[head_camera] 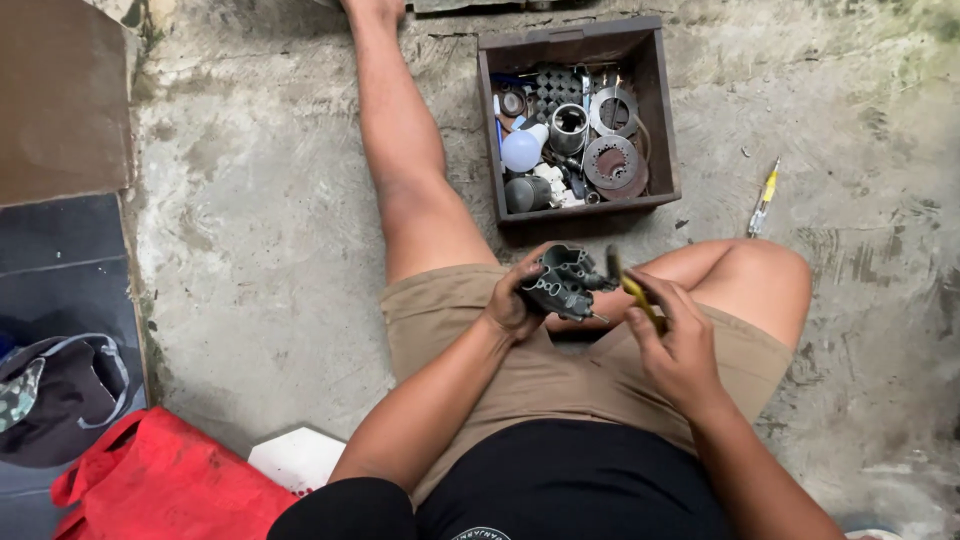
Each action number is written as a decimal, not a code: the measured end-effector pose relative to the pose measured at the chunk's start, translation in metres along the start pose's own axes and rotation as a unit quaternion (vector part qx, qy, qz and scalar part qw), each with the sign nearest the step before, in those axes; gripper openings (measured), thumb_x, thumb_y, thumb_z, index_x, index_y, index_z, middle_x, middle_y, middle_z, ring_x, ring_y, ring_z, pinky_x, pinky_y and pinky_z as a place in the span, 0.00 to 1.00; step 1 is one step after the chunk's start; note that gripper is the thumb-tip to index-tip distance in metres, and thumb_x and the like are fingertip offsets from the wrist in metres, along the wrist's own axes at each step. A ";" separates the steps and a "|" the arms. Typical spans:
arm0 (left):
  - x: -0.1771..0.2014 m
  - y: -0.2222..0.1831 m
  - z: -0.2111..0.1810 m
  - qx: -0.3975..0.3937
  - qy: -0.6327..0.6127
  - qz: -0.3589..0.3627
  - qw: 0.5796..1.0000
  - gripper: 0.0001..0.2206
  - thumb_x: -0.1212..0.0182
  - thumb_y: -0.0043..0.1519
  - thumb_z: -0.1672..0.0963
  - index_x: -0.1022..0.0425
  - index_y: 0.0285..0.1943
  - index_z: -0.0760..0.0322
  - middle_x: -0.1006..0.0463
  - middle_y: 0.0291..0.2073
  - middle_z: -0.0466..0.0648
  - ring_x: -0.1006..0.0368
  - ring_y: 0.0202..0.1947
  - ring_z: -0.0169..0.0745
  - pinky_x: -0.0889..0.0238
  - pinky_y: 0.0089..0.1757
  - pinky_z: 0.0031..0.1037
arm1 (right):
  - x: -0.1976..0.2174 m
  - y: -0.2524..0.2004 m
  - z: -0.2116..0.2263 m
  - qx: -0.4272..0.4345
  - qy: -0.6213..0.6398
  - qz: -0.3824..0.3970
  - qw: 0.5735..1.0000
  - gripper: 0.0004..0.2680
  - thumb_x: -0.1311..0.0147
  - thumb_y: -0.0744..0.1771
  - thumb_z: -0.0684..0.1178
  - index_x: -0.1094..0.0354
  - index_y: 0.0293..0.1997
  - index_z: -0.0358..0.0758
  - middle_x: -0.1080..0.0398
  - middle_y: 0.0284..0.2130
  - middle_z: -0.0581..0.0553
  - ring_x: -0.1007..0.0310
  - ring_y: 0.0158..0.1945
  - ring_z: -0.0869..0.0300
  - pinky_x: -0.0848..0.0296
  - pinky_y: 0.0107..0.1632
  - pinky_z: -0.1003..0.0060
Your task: The person is sitting on the floor cleaning and inspecting a motorcycle carburetor using a small screwdriver and a brush.
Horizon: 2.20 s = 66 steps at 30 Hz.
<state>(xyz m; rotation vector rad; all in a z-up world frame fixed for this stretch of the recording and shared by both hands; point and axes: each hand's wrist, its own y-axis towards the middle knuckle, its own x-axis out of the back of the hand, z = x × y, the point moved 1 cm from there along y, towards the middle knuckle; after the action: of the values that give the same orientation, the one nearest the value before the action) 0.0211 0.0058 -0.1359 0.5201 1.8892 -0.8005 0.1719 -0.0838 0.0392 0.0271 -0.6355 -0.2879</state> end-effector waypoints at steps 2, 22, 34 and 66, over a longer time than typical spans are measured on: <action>-0.008 0.004 -0.007 -0.007 0.009 0.028 1.000 0.28 0.44 0.58 0.50 0.33 0.68 0.63 0.22 0.42 0.67 0.21 0.30 0.58 0.26 0.22 0.40 | 0.003 -0.007 -0.008 -0.006 0.010 -0.018 1.000 0.12 0.48 0.69 0.44 0.27 0.59 0.34 0.25 0.45 0.34 0.22 0.46 0.40 0.23 0.46 0.50; -0.056 -0.014 -0.020 -0.027 -0.030 -0.007 0.999 0.26 0.39 0.61 0.56 0.33 0.71 0.64 0.21 0.54 0.59 0.23 0.52 0.51 0.23 0.48 0.43 | -0.042 0.010 -0.085 -0.113 0.254 -0.045 0.960 0.06 0.37 0.66 0.41 0.26 0.46 0.31 0.27 0.29 0.43 0.28 0.32 0.64 0.26 0.37 0.69; -0.059 -0.027 -0.018 0.106 -0.031 0.140 0.984 0.25 0.27 0.53 0.61 0.27 0.61 0.67 0.19 0.42 0.69 0.19 0.44 0.66 0.22 0.41 0.49 | -0.016 0.041 -0.106 -0.116 0.348 0.098 0.925 0.07 0.45 0.66 0.37 0.31 0.46 0.26 0.44 0.07 0.46 0.44 0.08 0.64 0.42 0.18 0.74; -0.019 0.005 -0.011 -0.139 0.399 -0.060 0.904 0.19 0.33 0.57 0.51 0.18 0.54 0.63 0.23 0.32 0.54 0.31 0.38 0.40 0.32 0.42 0.33 | 0.007 0.032 0.020 -0.141 -0.174 0.334 0.916 0.12 0.50 0.66 0.47 0.30 0.55 0.50 0.20 0.29 0.34 0.19 0.39 0.36 0.23 0.44 0.40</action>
<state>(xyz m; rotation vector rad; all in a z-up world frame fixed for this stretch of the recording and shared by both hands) 0.0251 0.0171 -0.1172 0.6080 2.7623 -0.3859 0.1736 -0.0541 0.0631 -0.5239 -0.9112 0.2909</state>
